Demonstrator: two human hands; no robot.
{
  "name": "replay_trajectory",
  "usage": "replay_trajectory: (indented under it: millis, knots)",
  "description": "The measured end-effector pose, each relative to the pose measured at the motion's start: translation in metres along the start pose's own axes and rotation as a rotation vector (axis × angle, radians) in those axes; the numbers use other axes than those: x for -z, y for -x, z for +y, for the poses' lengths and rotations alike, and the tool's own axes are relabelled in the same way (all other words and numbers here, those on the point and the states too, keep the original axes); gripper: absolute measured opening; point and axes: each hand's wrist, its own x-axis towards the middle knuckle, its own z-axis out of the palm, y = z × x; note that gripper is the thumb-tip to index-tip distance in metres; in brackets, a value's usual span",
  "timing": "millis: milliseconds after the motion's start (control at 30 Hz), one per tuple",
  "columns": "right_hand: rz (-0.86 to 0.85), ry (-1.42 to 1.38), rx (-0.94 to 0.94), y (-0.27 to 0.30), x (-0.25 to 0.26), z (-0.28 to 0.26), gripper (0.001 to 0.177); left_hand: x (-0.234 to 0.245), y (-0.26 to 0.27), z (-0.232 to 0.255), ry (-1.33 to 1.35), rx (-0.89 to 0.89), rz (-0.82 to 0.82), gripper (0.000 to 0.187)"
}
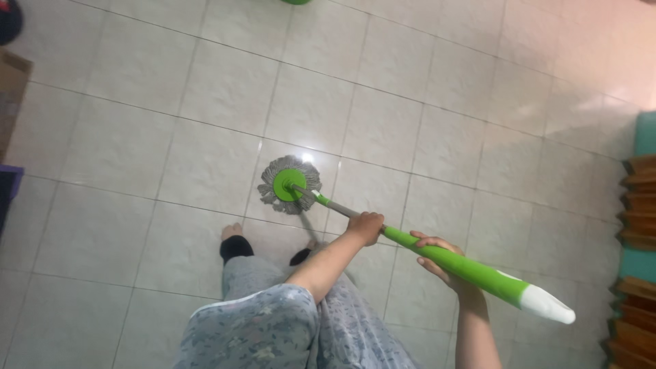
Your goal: The person cleans the tiled floor by pushing and pulling a green-handled mop across the surface.
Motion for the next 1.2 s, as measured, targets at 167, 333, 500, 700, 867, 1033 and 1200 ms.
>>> replay_trajectory:
  millis: [167,333,500,700,867,1033,1200]
  knots:
    - [-0.141,0.054,0.100,-0.083,-0.057,-0.009,0.031,0.059,0.033,-0.077,0.053,0.172,0.061,0.025]
    - [-0.254,0.087,0.277,-0.177,-0.146,-0.037,0.035,0.131,0.082,-0.177,0.097,0.373,0.058,0.035]
    - [-0.356,0.102,0.378,-0.265,-0.246,-0.059,0.040,0.175,0.127,-0.298,0.120,0.549,0.088,0.052]
    - [-0.404,0.167,0.500,-0.330,-0.348,-0.089,0.043,0.225,0.174,-0.385,0.004,0.745,0.071,0.054]
    - [-0.402,0.120,0.504,-0.328,-0.351,-0.107,0.042,0.223,0.177,-0.403,-0.160,0.669,0.087,0.035]
    - [-0.366,0.109,0.452,-0.300,-0.302,-0.106,0.039,0.193,0.144,-0.365,-0.148,0.603,0.122,0.028]
    - [-0.347,0.164,0.399,-0.238,-0.219,-0.090,0.041,0.149,0.104,-0.276,-0.079,0.467,0.112,0.031]
